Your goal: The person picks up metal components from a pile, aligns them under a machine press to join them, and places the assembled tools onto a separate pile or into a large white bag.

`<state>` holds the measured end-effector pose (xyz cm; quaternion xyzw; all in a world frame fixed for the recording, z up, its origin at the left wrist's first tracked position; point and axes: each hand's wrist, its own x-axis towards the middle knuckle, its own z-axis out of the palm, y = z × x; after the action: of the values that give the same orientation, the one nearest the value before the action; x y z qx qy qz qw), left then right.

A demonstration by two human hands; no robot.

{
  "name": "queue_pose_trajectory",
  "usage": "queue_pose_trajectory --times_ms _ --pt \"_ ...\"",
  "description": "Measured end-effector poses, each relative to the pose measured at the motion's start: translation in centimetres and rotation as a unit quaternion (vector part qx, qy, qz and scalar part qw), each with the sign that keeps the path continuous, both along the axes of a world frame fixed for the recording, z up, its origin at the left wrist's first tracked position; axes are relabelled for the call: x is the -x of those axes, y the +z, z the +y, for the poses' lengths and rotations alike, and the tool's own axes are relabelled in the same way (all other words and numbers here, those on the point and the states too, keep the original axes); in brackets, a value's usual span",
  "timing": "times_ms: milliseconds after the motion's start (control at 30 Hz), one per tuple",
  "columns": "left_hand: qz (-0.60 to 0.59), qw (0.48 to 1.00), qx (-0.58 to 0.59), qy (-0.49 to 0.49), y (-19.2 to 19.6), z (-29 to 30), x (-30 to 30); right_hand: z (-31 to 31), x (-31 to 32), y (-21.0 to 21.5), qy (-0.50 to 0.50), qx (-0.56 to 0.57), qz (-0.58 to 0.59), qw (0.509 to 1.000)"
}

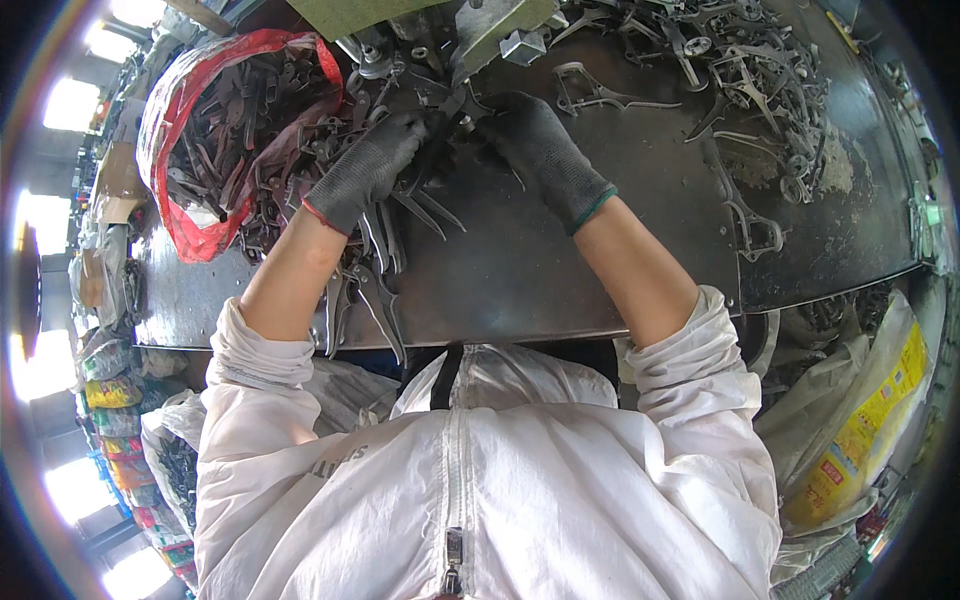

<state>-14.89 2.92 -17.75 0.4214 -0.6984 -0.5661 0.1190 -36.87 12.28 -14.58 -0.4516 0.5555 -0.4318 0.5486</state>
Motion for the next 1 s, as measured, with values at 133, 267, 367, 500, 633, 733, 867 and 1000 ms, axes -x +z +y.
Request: queue_pose_trajectory --times_ms 133,267,367,500,633,733,867,1000 --pt "0.078 0.986 -0.146 0.03 1.4 1.9 0.5 -0.2 -0.9 -0.3 0.006 -0.022 -0.006 1.0" --pt "-0.052 0.991 0.122 0.015 1.4 2.7 -0.1 0.0 -1.4 -1.2 -0.011 -0.05 -0.098 0.994" --pt "-0.222 0.906 0.36 -0.006 5.4 0.6 -0.6 0.2 -0.4 -1.9 -0.022 -0.045 -0.099 0.994" --pt "-0.267 0.872 0.404 0.071 9.7 -5.6 -6.2 0.3 -0.5 -2.6 -0.045 -0.044 -0.078 0.995" --pt "-0.41 0.782 0.465 -0.064 7.9 -10.6 -9.4 0.1 -1.4 -0.7 -0.048 -0.074 -0.075 0.993" --pt "-0.526 0.72 0.435 -0.123 4.6 -12.4 -9.4 0.7 -1.2 0.9 -0.039 -0.03 -0.057 0.997" --pt "-0.58 0.697 0.401 -0.13 3.4 -13.4 -8.5 1.8 -1.0 1.3 -0.01 -0.02 -0.084 0.996" --pt "-0.549 0.71 0.414 -0.151 3.1 -14.9 -8.8 1.3 -1.4 1.3 -0.014 -0.046 -0.053 0.997"
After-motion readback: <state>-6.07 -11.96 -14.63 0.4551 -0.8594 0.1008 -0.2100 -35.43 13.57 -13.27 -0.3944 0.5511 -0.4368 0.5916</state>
